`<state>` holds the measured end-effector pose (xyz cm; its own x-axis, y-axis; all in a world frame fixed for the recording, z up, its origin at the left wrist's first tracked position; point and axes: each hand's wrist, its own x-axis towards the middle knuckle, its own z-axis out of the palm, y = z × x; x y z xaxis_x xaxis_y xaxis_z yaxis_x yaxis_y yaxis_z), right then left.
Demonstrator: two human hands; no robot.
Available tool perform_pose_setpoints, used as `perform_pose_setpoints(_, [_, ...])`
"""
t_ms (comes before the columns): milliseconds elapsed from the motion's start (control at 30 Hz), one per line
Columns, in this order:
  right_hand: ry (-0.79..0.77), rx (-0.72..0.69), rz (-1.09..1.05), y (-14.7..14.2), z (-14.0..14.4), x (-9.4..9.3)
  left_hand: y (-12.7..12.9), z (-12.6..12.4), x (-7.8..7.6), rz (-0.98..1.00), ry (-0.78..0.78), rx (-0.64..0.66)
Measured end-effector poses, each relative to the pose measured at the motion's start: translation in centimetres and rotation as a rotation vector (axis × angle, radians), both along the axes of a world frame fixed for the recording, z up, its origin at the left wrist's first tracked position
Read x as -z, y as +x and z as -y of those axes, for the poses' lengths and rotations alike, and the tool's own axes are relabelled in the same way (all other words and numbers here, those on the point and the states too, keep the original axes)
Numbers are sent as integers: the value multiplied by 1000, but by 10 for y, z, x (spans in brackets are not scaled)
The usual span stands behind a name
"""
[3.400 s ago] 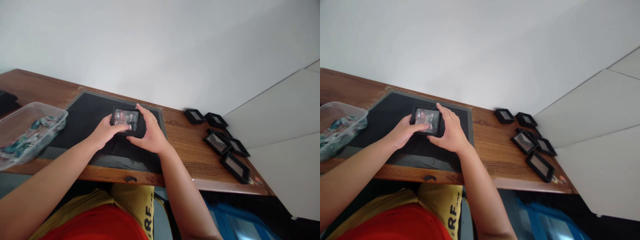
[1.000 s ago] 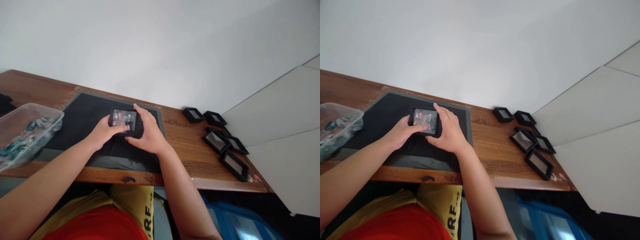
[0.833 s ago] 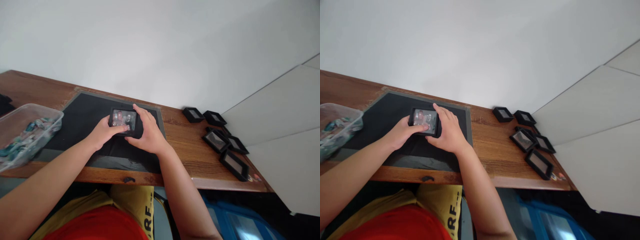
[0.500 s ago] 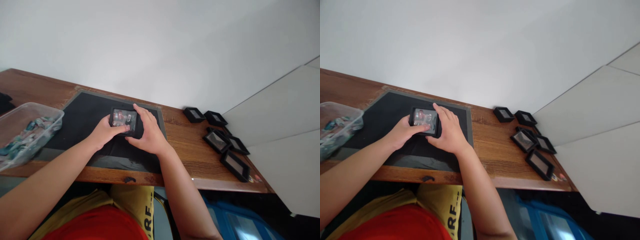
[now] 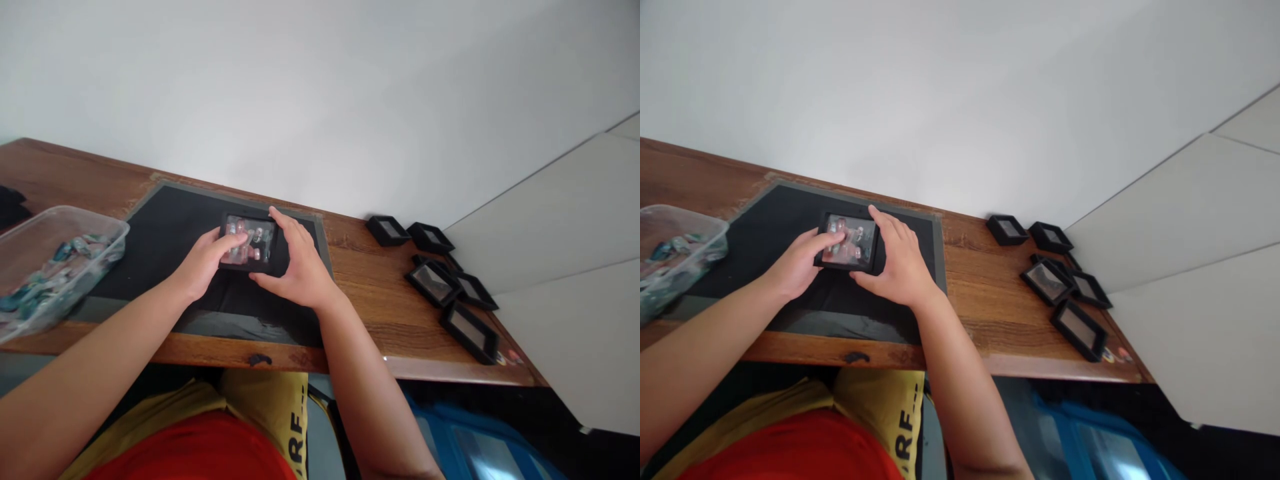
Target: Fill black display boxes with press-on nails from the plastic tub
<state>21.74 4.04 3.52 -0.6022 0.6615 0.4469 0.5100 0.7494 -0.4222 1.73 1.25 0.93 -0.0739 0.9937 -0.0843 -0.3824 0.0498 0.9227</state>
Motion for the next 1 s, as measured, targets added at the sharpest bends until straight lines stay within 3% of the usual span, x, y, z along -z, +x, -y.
perform_pose_setpoints(433, [-8,-17,22,-2,3,-2,0,-2,2,-38,-28,-96])
perform_pose_setpoints(1000, [-19,7,52,-3,6,-4,-1,-3,2,-109,-38,-119])
